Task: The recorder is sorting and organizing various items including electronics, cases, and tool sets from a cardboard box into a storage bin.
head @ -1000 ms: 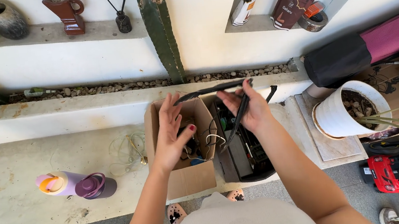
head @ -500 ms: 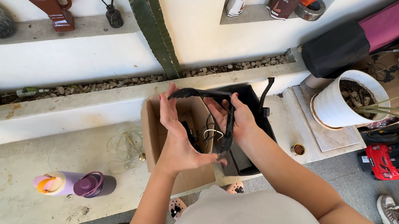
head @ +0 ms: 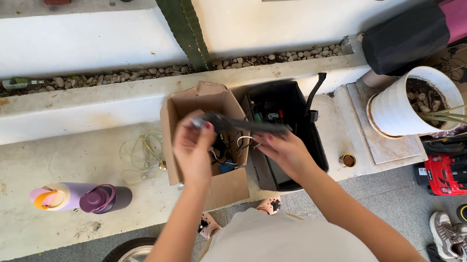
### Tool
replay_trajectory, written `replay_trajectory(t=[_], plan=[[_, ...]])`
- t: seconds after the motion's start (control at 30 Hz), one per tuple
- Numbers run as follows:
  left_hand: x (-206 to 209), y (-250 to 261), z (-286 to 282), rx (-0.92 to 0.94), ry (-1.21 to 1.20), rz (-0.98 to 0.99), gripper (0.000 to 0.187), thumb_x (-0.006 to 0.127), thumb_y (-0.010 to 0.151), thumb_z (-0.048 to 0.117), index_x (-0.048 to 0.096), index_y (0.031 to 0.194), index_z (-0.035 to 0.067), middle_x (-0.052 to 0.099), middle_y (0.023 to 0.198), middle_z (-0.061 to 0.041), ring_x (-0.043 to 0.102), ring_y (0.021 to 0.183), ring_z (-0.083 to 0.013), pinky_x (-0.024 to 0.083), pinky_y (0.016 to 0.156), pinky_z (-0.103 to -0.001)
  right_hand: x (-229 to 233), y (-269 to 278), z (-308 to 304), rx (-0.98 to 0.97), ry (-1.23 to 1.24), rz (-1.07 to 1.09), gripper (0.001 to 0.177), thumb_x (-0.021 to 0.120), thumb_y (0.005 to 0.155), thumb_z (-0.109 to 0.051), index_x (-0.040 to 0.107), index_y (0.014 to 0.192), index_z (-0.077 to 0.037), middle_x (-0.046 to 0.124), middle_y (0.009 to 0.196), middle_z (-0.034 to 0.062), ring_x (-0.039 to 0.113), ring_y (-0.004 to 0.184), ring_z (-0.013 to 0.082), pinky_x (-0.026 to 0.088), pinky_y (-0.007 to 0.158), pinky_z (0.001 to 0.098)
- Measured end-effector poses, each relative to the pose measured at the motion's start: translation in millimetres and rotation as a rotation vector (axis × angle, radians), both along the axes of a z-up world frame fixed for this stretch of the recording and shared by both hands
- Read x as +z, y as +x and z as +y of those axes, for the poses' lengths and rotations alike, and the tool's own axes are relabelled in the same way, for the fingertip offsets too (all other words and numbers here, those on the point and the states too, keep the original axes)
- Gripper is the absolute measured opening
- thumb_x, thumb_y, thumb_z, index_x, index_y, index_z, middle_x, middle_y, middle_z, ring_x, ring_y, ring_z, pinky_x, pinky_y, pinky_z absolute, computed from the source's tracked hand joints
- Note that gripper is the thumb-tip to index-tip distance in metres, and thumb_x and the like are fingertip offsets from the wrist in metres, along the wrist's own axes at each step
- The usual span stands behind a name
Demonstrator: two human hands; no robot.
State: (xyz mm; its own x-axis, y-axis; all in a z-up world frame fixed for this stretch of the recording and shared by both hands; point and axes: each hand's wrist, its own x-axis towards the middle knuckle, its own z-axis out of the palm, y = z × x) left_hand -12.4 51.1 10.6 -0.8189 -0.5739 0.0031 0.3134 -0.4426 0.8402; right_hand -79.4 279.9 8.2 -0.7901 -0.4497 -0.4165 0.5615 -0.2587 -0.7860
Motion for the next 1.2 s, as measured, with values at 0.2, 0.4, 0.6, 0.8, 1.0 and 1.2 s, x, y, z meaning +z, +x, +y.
replay_trajectory(t=[0.2,0.4,0.6,0.8,1.0,1.2], plan=[[-112,11,91,-0.252,0.296,-0.302,0.029,0.071,0.090,0.000,0.066,0.119,0.003,0.070,0.099,-0.003,0.064,0.087,-0.0114,0.054,0.079,-0.026,-39,40,92,-0.296,0.021,0.035,0.039,0.057,0.097,-0.011,0.052,0.135,-0.003,0.060,0.136,0.0150,0.057,0.132,0.0310,0.045,0.115,0.0476],[-116,1,155,-0.367,0.549,-0.467,0.027,0.070,0.092,0.005,0.064,0.118,0.002,0.069,0.103,-0.002,0.068,0.098,-0.0113,0.058,0.098,-0.029,-43,56,140,-0.643,0.101,-0.024,0.043,0.044,0.108,-0.024,0.046,0.146,-0.004,0.057,0.141,0.0187,0.051,0.138,0.0338,0.042,0.117,0.0424],[-151,-27,175,-0.395,0.622,-0.522,0.026,0.069,0.094,0.007,0.063,0.118,0.001,0.070,0.104,-0.005,0.068,0.098,-0.0136,0.059,0.097,-0.031,-72,59,209,-0.730,0.230,0.097,0.039,0.050,0.110,-0.015,0.050,0.144,0.003,0.058,0.142,0.0181,0.061,0.132,0.0313,0.050,0.108,0.0378],[-150,-44,196,-0.479,0.569,-0.533,0.030,0.070,0.093,0.007,0.062,0.121,0.002,0.069,0.107,-0.004,0.069,0.098,-0.0130,0.059,0.094,-0.031,-60,40,248,-0.486,0.567,0.372,0.048,0.061,0.090,0.014,0.055,0.137,0.004,0.065,0.128,0.0143,0.067,0.116,0.0282,0.057,0.096,0.0341],[-155,-54,202,-0.459,0.568,-0.529,0.030,0.070,0.094,0.008,0.062,0.122,0.000,0.069,0.107,-0.005,0.069,0.099,-0.0141,0.060,0.092,-0.029,-59,16,298,-0.187,0.737,0.478,0.034,0.063,0.089,0.017,0.062,0.122,0.011,0.069,0.120,0.0208,0.069,0.110,0.0286,0.057,0.096,0.0373],[-209,-59,190,-0.309,0.680,-0.576,0.034,0.068,0.093,0.008,0.062,0.124,-0.002,0.071,0.108,-0.009,0.071,0.100,-0.0182,0.061,0.092,-0.031,-64,-11,349,-0.274,0.420,0.426,0.007,0.058,0.105,0.005,0.061,0.111,0.008,0.066,0.125,0.0248,0.069,0.124,0.0382,0.059,0.103,0.0472]])
